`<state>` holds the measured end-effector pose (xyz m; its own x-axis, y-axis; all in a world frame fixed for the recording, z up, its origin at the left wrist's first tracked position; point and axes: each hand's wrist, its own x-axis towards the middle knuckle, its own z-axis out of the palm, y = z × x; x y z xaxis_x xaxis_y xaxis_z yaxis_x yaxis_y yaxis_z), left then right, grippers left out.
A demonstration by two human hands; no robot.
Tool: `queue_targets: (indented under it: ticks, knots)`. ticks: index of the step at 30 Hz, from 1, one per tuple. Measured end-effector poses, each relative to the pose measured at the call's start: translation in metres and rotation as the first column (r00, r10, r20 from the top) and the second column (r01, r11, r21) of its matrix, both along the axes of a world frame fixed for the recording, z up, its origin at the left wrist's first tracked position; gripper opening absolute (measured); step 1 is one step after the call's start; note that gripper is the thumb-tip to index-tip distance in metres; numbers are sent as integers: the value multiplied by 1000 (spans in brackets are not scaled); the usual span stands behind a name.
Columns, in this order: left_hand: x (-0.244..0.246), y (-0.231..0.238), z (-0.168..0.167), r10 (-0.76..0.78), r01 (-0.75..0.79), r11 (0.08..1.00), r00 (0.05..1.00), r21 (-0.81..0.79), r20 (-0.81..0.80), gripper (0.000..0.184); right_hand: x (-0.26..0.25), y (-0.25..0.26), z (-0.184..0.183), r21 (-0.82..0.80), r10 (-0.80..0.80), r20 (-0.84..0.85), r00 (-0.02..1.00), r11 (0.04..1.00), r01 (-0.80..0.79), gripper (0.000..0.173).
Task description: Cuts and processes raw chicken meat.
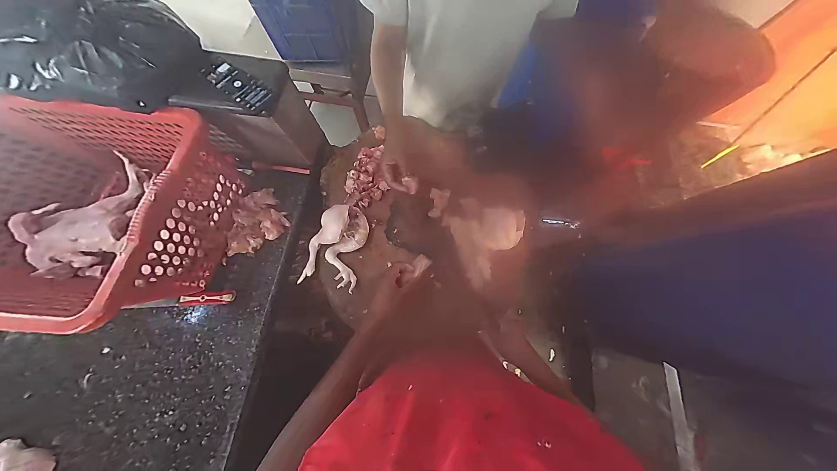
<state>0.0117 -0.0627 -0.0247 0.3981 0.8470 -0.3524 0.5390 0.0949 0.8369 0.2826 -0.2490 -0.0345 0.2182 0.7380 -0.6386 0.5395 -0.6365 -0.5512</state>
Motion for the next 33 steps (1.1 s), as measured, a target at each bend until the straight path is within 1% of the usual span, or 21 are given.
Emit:
queue_targets:
  ticks: [1, 2, 3, 5, 8, 11, 12, 15, 18, 22, 25, 27, 30, 31, 33]
  knots:
    - [0, 0, -8, -65, 76, 996, 980, 51, -189, 40, -7, 0, 4, -13, -25, -25, 999, 1000, 24, 49]
    - [-1, -2, -20, -86, 112, 990, 957, 80, -278, 42, -13, 0, 12, -41, -46, -53, 998, 998, 44, 49]
    - [-2, -5, -32, -75, 114, 987, 949, 113, -305, 42, -20, 0, 20, -66, -68, -83, 994, 996, 62, 49]
    - [-4, -11, -43, -27, 78, 982, 959, 171, -283, 41, -26, -1, 24, -80, -62, -89, 994, 995, 55, 48]
    - [-6, -13, -50, 41, 14, 972, 973, 233, -229, 40, -26, -2, 18, -97, -6, -43, 999, 995, 2, 51]
    - [-6, -12, -53, 50, 8, 969, 973, 248, -227, 36, -23, -3, 12, -111, 40, -33, 999, 993, -43, 53]
    - [-7, -11, -54, 43, 13, 972, 972, 236, -230, 36, -21, -5, 4, -99, 43, -31, 999, 994, -46, 54]
    - [-10, -6, -56, 26, 25, 976, 973, 216, -230, 35, -19, -8, -6, -77, 3, -57, 998, 997, -7, 52]
    - [-9, -5, -58, 32, 25, 969, 973, 244, -228, 34, -19, -9, -8, -49, -48, -83, 995, 998, 44, 50]
    - [-7, -7, -49, 24, 20, 982, 973, 190, -230, 36, -20, -14, -10, -19, -86, -96, 992, 996, 85, 49]
    - [-8, 2, -43, -30, 67, 986, 973, 156, -231, 36, -21, -12, -11, -27, -117, -100, 988, 993, 115, 49]
    - [-5, 8, -37, -23, 83, 976, 958, 199, -286, 36, -21, -12, -12, -27, -143, -119, 983, 990, 141, 47]
    - [10, 29, -22, 8, 116, 947, 923, 299, -384, 40, -21, -11, -17, -21, -163, -138, 977, 987, 161, 47]
    - [17, 39, -17, -6, 149, 933, 917, 328, -399, 41, -22, -11, -18, -12, -172, -142, 975, 985, 172, 46]
    - [36, 58, -8, -52, 182, 926, 929, 330, -367, 44, -24, -11, -19, -3, -191, -144, 971, 981, 193, 46]
